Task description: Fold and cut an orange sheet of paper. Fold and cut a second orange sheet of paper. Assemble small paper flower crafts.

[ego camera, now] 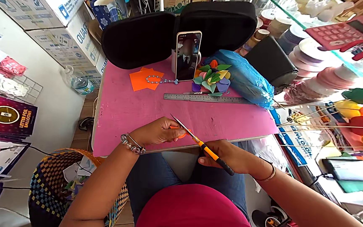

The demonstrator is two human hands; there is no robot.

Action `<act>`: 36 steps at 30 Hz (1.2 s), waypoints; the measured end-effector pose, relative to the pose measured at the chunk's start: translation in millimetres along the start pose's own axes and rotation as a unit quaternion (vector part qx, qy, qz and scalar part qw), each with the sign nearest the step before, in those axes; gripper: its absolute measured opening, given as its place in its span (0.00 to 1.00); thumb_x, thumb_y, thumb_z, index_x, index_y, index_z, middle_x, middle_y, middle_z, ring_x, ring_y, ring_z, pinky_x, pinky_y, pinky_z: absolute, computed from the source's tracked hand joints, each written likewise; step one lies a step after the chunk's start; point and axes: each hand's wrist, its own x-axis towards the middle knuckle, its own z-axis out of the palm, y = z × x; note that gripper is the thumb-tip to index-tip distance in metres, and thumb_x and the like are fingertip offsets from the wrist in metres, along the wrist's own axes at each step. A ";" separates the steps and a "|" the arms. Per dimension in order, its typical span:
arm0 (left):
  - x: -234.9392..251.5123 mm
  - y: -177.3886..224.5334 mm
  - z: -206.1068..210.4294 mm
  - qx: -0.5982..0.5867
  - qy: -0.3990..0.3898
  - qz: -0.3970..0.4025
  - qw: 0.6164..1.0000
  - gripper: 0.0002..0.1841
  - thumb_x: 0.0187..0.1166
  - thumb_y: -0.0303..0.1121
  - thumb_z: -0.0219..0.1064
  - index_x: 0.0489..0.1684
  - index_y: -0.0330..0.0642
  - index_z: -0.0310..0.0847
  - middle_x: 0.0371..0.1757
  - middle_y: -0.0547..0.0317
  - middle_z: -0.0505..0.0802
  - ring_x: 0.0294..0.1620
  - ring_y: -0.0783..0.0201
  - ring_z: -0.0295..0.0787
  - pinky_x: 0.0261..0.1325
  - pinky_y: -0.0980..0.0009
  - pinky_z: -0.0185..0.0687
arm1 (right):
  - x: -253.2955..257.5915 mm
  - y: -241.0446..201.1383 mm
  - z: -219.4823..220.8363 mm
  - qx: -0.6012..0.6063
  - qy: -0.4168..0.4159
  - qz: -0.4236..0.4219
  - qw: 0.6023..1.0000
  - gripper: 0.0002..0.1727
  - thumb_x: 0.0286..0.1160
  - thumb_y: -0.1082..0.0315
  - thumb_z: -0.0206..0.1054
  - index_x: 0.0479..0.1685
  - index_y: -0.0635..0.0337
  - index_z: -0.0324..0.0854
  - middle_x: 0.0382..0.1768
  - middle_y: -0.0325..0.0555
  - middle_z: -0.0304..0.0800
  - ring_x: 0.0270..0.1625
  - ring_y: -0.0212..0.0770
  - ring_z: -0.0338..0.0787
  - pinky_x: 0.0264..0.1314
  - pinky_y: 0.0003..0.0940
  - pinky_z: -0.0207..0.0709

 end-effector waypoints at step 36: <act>0.3 -18.7 48.6 -0.349 0.130 0.160 0.914 0.14 0.76 0.42 0.75 0.52 0.47 0.88 0.34 0.65 0.95 0.27 0.77 0.88 0.31 0.83 0.82 | -7.4 -14.8 -52.2 -0.323 0.279 0.125 0.896 0.29 0.75 0.65 0.73 0.74 0.68 0.78 0.74 0.66 0.80 0.79 0.68 0.74 0.87 0.74 0.42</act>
